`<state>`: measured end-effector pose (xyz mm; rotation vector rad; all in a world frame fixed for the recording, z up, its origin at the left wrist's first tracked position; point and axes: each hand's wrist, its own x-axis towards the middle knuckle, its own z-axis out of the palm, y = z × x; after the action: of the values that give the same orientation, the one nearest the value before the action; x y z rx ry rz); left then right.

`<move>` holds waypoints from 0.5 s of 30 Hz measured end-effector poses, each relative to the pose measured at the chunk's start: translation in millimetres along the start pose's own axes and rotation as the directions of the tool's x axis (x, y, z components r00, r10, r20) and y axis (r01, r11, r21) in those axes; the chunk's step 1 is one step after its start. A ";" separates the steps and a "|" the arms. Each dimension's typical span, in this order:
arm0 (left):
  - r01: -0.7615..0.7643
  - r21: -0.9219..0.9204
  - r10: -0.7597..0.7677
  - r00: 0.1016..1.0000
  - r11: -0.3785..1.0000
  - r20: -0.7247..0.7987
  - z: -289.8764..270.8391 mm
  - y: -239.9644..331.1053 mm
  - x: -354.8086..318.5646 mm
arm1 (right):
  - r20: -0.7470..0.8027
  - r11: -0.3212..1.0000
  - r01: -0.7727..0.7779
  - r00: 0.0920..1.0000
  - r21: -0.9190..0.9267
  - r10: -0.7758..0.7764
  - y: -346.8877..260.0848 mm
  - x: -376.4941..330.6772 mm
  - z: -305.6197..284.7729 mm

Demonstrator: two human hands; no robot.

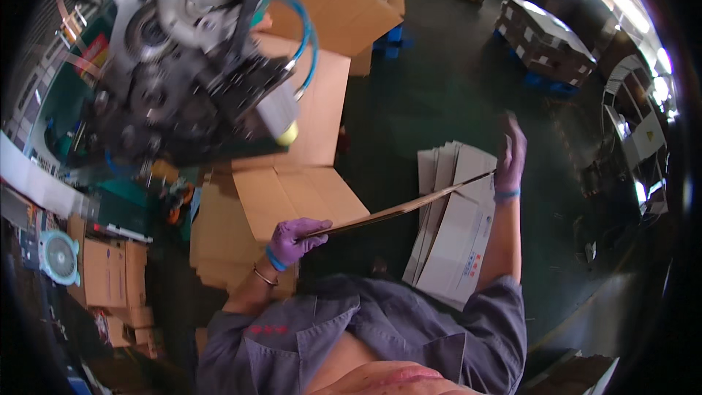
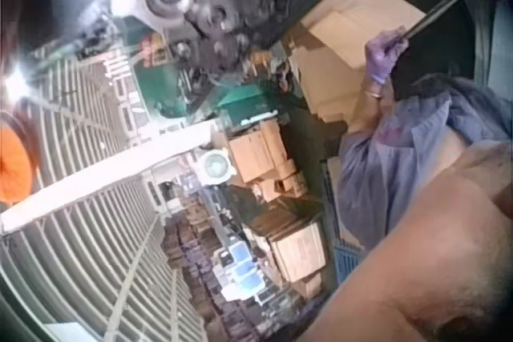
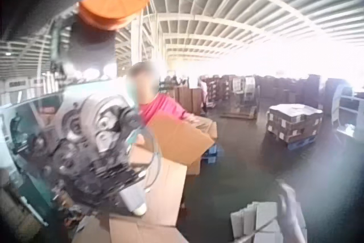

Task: The person picks up flat cardboard sheets from a stack and feeds them into an industrial folding and gluing machine while receiving more cardboard from another person.

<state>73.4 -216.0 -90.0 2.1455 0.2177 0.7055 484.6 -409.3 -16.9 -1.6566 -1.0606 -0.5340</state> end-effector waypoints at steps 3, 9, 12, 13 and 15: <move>0.300 -0.151 -0.316 0.943 0.942 -0.100 -33.5 -21.9 -58.4 | 0.450 0.745 -0.600 0.773 0.290 0.447 -11.0 -44.3 51.6; 0.350 0.631 -0.053 0.897 0.693 -0.439 -100.3 -7.6 -124.3 | 0.646 0.708 -0.669 0.647 0.227 0.405 -80.2 -122.1 169.5; 0.229 0.862 0.266 0.888 0.451 -0.375 -121.2 39.1 -140.4 | 0.642 0.976 -0.166 0.766 0.142 0.037 -151.4 -108.9 214.5; 0.153 0.906 0.370 0.876 0.394 -0.309 -124.1 50.4 -143.1 | 0.708 0.979 -0.156 0.706 0.131 0.018 -173.8 -101.0 226.2; -0.011 0.969 0.448 0.888 0.248 -0.104 -123.4 72.9 -132.7 | 0.947 0.614 -0.748 -0.063 -0.253 0.314 -196.3 -110.4 266.8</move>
<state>-111.3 -229.9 -28.3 3.2620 0.6890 1.4439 220.7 -193.4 -92.3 -1.8078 -0.9966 1.5032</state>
